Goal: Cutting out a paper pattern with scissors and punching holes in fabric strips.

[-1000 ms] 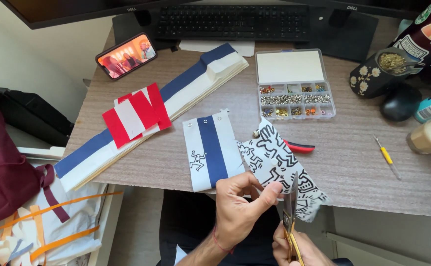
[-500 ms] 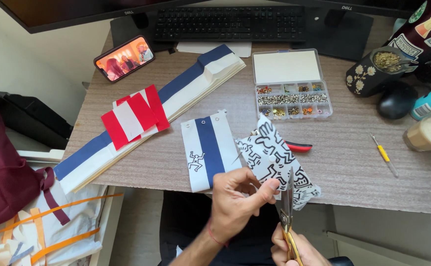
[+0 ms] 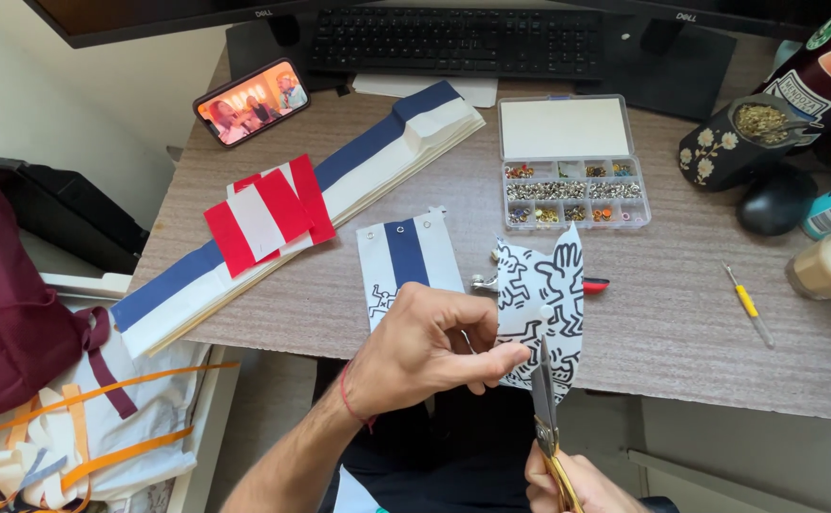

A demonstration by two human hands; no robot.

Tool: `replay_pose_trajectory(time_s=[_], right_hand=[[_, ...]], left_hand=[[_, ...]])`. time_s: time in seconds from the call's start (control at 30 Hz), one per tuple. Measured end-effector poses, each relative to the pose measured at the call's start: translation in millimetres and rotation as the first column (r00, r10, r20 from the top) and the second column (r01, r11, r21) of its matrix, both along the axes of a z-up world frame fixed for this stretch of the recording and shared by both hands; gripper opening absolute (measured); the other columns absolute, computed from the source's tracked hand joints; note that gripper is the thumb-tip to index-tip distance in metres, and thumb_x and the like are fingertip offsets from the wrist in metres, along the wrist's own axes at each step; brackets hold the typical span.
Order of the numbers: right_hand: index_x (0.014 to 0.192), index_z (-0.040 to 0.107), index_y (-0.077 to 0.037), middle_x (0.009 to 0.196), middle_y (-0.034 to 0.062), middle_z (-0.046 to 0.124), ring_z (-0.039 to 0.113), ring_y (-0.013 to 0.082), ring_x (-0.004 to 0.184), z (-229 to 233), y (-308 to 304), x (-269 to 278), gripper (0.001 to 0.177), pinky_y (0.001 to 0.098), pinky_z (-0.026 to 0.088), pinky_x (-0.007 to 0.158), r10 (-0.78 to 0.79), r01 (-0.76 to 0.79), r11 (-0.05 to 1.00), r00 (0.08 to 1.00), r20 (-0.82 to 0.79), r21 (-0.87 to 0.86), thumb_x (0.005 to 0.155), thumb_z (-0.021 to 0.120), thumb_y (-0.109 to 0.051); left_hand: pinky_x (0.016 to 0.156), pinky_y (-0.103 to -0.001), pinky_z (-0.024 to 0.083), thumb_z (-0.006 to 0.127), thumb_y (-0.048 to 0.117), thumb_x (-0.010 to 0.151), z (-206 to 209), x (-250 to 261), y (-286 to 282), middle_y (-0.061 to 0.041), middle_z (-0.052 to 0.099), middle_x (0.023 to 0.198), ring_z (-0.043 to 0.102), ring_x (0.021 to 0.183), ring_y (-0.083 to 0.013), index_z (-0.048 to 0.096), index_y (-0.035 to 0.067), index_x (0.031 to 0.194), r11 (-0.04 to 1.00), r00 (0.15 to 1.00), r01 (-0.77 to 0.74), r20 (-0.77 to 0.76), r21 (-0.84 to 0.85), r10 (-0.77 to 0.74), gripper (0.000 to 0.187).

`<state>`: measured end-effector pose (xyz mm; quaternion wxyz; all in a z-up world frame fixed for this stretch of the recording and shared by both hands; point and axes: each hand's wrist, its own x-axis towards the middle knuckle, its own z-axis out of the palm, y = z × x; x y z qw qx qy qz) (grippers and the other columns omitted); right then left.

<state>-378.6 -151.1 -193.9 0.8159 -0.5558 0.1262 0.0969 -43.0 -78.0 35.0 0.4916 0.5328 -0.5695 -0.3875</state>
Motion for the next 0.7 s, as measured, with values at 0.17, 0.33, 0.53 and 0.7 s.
replay_pose_trajectory(time_s=[0.17,0.33,0.53,0.7], right_hand=[[0.095,0.043,-0.012,0.074,-0.0011,0.022,0.024,0.0125,0.06,-17.9,5.8,1.7,0.041,0.0332,0.017,0.055,-0.134,0.222,0.91,0.957,-0.257,0.351,0.125,0.055,-0.037],[0.103,0.035,-0.015,0.079,-0.0053,0.021,0.017,0.009,0.064,-9.8,4.4,3.7,0.085,0.0328,0.014,0.058,-0.042,0.038,0.999,0.992,0.121,0.037,0.102,0.076,-0.09],[0.105,0.036,-0.016,0.076,-0.0066,0.029,0.021,0.0088,0.064,-3.0,5.9,5.8,0.062,0.0316,0.017,0.059,-0.054,0.06,0.997,0.993,0.109,-0.049,0.11,0.071,-0.067],[0.106,0.036,-0.016,0.076,-0.0064,0.03,0.017,0.008,0.062,-2.0,17.4,14.1,0.069,0.0309,0.015,0.057,-0.128,0.124,0.992,0.979,0.161,0.035,0.109,0.074,-0.074]], left_hand=[[0.055,-0.019,0.057,0.084,0.023,0.107,-8.3,-6.4,0.3,-0.006,0.079,0.07,0.08,0.061,-0.0094,0.06,0.011,0.077,0.997,0.996,0.072,-0.055,0.01,-0.071,0.041],[0.054,-0.018,0.056,0.088,0.023,0.104,-20.8,-14.4,-0.2,-0.005,0.078,0.066,0.082,0.061,-0.0103,0.062,0.011,0.074,0.998,0.996,-0.033,-0.087,0.054,0.037,0.042],[0.053,-0.021,0.051,0.089,0.022,0.103,-21.7,-21.3,0.6,-0.002,0.074,0.061,0.074,0.058,-0.0045,0.063,0.012,0.075,0.994,0.994,-0.111,-0.01,0.007,0.111,0.04],[0.052,-0.022,0.048,0.088,0.023,0.105,-33.7,-30.5,0.9,-0.001,0.075,0.064,0.07,0.058,-0.0022,0.061,0.013,0.076,0.987,0.987,-0.158,-0.013,-0.032,0.158,0.041]])
